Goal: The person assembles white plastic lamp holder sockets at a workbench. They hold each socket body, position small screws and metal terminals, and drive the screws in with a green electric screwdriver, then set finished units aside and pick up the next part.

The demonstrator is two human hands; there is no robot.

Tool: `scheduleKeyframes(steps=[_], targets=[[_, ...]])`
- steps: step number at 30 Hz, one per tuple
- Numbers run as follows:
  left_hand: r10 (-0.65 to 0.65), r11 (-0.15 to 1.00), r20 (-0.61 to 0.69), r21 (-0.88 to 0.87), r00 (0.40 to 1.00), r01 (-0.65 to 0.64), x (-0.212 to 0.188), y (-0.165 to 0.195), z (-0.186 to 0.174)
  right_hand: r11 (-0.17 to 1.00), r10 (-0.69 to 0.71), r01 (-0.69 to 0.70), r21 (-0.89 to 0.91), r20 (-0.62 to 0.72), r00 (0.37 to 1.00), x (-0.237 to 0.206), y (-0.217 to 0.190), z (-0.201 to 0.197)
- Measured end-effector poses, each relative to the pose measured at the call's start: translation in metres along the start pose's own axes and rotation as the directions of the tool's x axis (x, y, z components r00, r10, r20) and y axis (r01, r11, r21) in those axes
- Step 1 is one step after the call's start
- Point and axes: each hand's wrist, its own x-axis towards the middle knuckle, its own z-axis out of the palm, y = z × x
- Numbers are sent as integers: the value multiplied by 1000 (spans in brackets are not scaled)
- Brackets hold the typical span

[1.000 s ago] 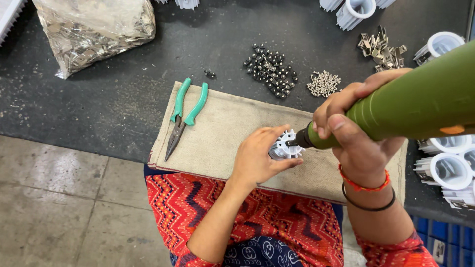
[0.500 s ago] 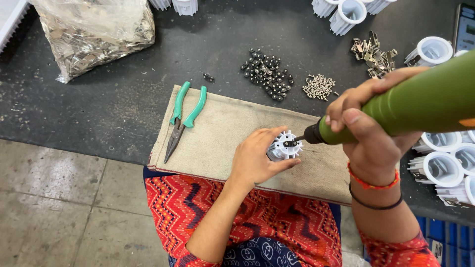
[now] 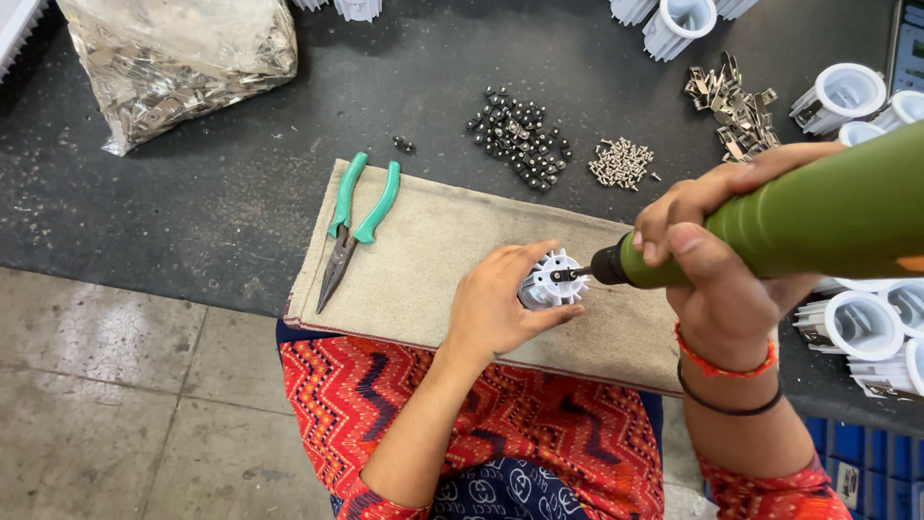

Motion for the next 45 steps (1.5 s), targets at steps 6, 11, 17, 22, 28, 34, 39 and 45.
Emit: scheduleKeyframes(steps=[6, 11, 17, 22, 28, 34, 39, 45], targets=[[6, 1000, 10, 15, 1000, -6, -1, -1, 1, 1000, -6, 6, 0, 30, 1000, -1, 3, 1], [-2, 1000, 22, 14, 1000, 2, 0, -2, 1, 998, 41, -43, 47, 32, 999, 4, 7, -1], [-16, 1000, 26, -5, 1000, 16, 1, -1, -2, 992, 61, -69, 106, 81, 995, 13, 6, -2], [-115, 987, -6, -116, 993, 114, 1, -2, -5, 998, 39, -42, 47, 67, 997, 18, -7, -5], [-227, 952, -2, -210, 974, 221, 1, -4, -7, 1000, -20, 20, -3, 9, 1000, 31, -18, -8], [-180, 968, -49, -188, 982, 168, 1, -4, -5, 999, -25, 26, -30, 19, 999, 37, -22, -8], [103, 994, -207, -2, 973, -106, -6, -4, -5, 999, -22, 21, 29, 24, 999, 26, -15, -2], [36, 996, -109, 90, 993, -26, 0, -4, 0, 997, -6, 3, 80, 35, 999, 19, -5, 2]])
